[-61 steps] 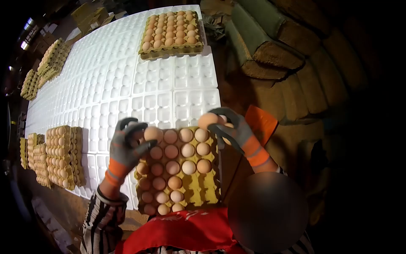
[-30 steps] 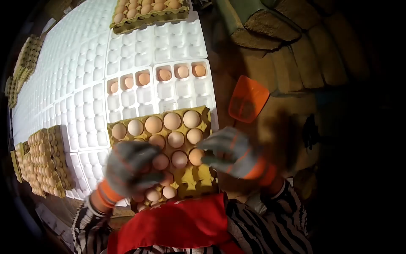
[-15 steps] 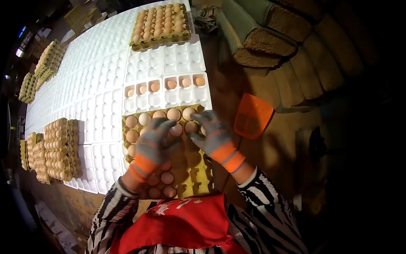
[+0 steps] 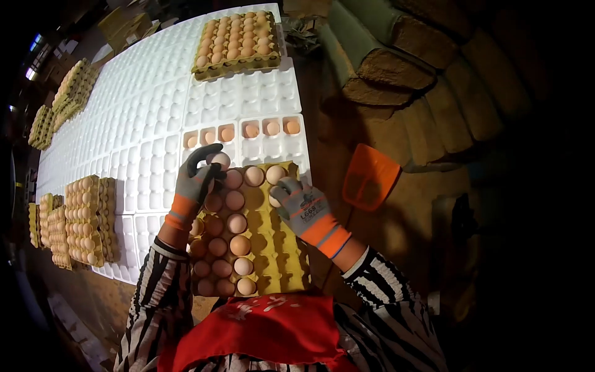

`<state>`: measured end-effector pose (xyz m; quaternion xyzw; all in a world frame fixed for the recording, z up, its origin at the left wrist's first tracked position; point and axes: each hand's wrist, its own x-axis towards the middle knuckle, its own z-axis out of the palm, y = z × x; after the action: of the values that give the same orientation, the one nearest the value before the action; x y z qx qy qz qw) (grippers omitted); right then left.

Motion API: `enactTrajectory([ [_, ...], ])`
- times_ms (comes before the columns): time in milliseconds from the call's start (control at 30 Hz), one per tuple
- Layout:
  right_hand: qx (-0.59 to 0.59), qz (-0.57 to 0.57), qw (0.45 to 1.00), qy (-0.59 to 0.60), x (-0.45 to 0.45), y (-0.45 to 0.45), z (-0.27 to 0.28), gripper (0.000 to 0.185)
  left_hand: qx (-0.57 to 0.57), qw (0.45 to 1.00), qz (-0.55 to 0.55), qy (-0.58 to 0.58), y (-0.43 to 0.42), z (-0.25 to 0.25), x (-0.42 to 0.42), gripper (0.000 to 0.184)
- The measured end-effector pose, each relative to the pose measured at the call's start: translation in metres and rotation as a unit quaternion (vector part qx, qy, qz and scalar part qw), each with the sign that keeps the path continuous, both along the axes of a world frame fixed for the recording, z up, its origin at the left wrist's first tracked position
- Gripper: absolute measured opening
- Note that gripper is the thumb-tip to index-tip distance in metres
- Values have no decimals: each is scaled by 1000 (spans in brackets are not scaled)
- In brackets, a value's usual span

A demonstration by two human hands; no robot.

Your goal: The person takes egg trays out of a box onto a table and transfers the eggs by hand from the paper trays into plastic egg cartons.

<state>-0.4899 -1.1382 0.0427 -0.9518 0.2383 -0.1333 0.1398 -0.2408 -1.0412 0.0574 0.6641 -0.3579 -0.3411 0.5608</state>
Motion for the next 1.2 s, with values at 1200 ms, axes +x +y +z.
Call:
enactTrajectory([
  [1200,442,-114,801,-387,166,-257,-112,31,-74,960,128,-236,-130,-103,186,41],
])
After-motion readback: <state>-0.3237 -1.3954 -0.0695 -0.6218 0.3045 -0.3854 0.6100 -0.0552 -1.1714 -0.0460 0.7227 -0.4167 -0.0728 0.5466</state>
